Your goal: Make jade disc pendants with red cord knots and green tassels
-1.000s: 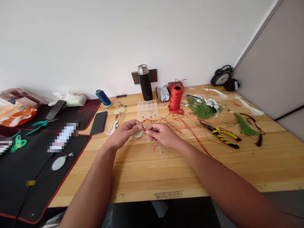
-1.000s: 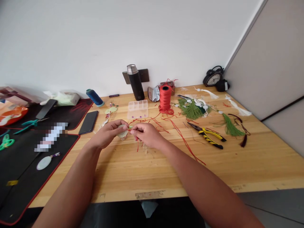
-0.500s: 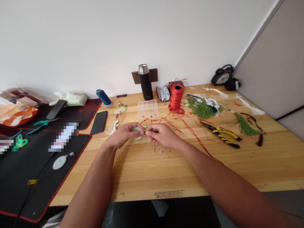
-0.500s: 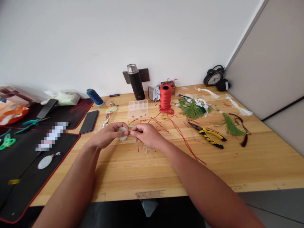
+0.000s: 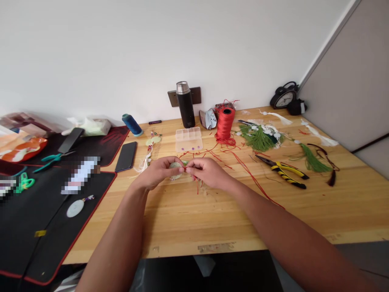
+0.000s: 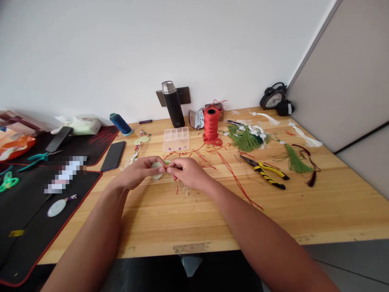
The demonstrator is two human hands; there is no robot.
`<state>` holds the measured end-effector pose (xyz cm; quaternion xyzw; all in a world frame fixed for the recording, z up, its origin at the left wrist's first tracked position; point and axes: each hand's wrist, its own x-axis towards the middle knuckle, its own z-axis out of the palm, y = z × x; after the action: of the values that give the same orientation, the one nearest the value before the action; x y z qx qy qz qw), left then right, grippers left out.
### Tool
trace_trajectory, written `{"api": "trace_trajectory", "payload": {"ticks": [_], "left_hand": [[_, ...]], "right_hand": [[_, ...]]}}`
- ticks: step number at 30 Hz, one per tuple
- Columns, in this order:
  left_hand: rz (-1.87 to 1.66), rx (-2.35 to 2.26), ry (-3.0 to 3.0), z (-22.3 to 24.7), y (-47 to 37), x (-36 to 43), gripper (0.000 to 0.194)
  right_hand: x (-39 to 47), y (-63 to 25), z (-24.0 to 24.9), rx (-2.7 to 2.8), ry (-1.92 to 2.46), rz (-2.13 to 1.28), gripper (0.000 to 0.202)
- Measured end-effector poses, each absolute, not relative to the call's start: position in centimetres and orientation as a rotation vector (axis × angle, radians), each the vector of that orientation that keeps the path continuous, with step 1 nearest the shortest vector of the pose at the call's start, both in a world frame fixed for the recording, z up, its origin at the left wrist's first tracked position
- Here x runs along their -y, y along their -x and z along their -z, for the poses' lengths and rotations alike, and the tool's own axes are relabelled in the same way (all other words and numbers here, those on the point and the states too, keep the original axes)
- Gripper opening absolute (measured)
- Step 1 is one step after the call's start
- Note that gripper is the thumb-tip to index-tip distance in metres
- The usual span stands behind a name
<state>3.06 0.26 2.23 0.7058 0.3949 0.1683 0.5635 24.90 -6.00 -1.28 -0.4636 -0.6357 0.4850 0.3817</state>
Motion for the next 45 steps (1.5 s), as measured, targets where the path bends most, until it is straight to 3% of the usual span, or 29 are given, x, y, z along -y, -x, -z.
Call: {"api": "trace_trajectory", "payload": {"ticks": [13,21,32,45], "left_hand": [[-0.388,-0.835,-1.439,-1.6,-2.8,-0.5,0.027],[-0.323,-0.831,-1.435,-1.5,-2.3,-0.8,0.041],[-0.257,-0.915,-1.657,-2.3,-2.5,-0.6,0.025],[-0.234,-0.882,-1.518,-2.0,-2.1,-0.7,0.028]], "right_hand": [[6.0,-25.0,1.1,1.619,1.144,-1.369,0.018],[6.1,-25.2,1.3,1.643,1.182,-1.394,0.021],[6.3,-25.1,1.4,1.638,1.212,-1.451,0.019],[6.0,-25.2,1.9,1.654,1.164,-1.442,0.019]]}}
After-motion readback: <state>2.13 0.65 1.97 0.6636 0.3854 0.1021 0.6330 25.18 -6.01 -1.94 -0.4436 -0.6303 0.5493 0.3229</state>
